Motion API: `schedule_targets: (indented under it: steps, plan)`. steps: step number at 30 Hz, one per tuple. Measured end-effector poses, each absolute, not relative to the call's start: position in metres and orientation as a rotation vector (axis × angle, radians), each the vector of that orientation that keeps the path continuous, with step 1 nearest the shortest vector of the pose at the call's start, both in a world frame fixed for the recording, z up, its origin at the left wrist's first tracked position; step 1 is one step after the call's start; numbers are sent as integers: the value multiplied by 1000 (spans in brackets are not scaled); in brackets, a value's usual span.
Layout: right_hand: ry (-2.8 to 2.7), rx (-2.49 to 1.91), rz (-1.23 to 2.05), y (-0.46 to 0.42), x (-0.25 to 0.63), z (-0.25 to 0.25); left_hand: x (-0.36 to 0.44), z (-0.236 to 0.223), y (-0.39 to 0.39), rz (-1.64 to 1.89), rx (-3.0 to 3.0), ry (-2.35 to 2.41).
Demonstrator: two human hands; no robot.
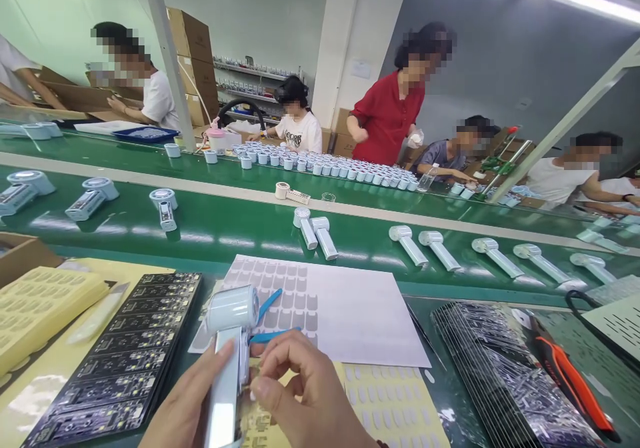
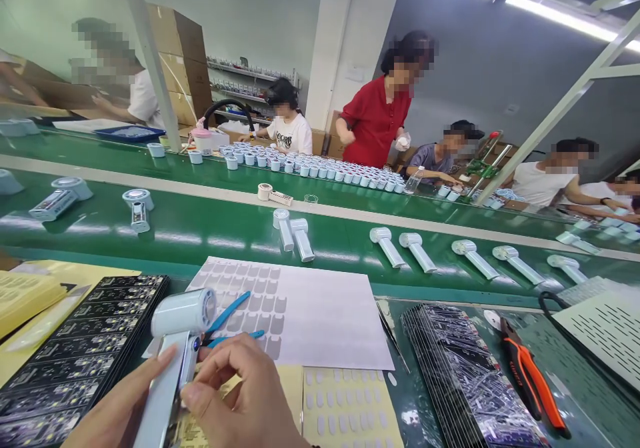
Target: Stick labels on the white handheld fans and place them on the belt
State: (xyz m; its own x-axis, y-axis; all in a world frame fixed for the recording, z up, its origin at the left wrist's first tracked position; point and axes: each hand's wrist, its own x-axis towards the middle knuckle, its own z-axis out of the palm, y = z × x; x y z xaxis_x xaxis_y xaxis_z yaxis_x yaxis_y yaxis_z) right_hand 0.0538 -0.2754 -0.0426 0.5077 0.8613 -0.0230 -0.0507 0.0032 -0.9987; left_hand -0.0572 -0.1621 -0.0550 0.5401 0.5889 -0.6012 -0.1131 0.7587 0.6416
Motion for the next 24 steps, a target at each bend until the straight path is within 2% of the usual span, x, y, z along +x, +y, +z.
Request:
schedule_targets:
  steps: [12,17,24]
  plan:
    - [-813,-1552,800,-258,58,-23,-26,-40,-152,491,567,967]
    - [-927,-1687,647,-255,55,-35,-25,-46,-150,492,602,965]
    - [-810,-1446,456,-257,73,-45,-15,-30,-140,409,587,944]
